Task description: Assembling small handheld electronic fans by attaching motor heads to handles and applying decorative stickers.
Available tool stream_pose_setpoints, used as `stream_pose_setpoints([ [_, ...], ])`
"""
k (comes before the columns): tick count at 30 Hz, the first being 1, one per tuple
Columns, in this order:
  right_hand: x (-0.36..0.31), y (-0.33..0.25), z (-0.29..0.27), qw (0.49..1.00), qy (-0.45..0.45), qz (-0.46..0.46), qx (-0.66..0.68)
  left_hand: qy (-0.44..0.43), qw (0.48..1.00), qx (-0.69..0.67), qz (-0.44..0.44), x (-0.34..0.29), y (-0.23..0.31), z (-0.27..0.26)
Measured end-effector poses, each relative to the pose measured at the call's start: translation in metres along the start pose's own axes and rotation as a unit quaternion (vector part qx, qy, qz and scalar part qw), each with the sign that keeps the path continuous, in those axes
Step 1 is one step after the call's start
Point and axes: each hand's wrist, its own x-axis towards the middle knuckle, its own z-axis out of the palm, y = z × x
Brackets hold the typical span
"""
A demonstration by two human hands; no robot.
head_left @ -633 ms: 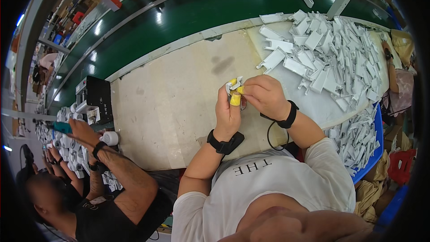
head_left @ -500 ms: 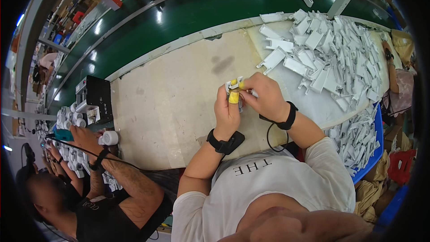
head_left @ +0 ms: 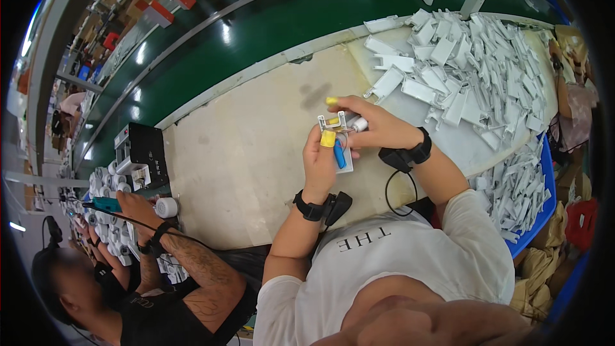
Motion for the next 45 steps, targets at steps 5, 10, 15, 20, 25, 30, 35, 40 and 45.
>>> stream_pose_setpoints([
  [5,-0.007,0.005,-0.004,0.991,-0.102,0.019,0.085,0.023,0.955,-0.25,-0.156,0.01,0.001,-0.026],
  [10,-0.006,-0.003,-0.009,0.97,0.068,0.033,-0.23,0.036,0.969,-0.203,-0.134,0.014,0.011,-0.025],
  [15,-0.006,-0.021,-0.028,0.912,0.057,-0.16,-0.372,-0.001,0.984,-0.083,-0.155,0.012,0.002,-0.029],
  [20,-0.01,-0.02,-0.026,0.921,0.076,-0.14,-0.355,-0.035,0.978,-0.092,-0.186,0.013,0.009,-0.023],
  [25,-0.013,-0.023,-0.021,0.89,0.075,-0.177,-0.414,-0.033,0.983,-0.046,-0.174,0.01,0.006,-0.023],
  [30,-0.013,-0.039,-0.024,0.894,0.054,-0.164,-0.414,-0.023,0.991,0.084,-0.101,0.008,0.0,-0.024],
  [35,0.015,-0.073,-0.046,0.959,-0.153,-0.079,-0.227,-0.048,0.967,0.239,-0.078,0.006,0.005,-0.019],
  [40,0.037,-0.085,-0.044,0.918,-0.258,-0.026,-0.3,-0.078,0.942,0.309,-0.104,0.007,0.012,-0.014],
  [45,0.04,-0.08,-0.048,0.913,-0.276,0.021,-0.3,-0.106,0.943,0.297,-0.108,0.002,0.013,-0.012],
])
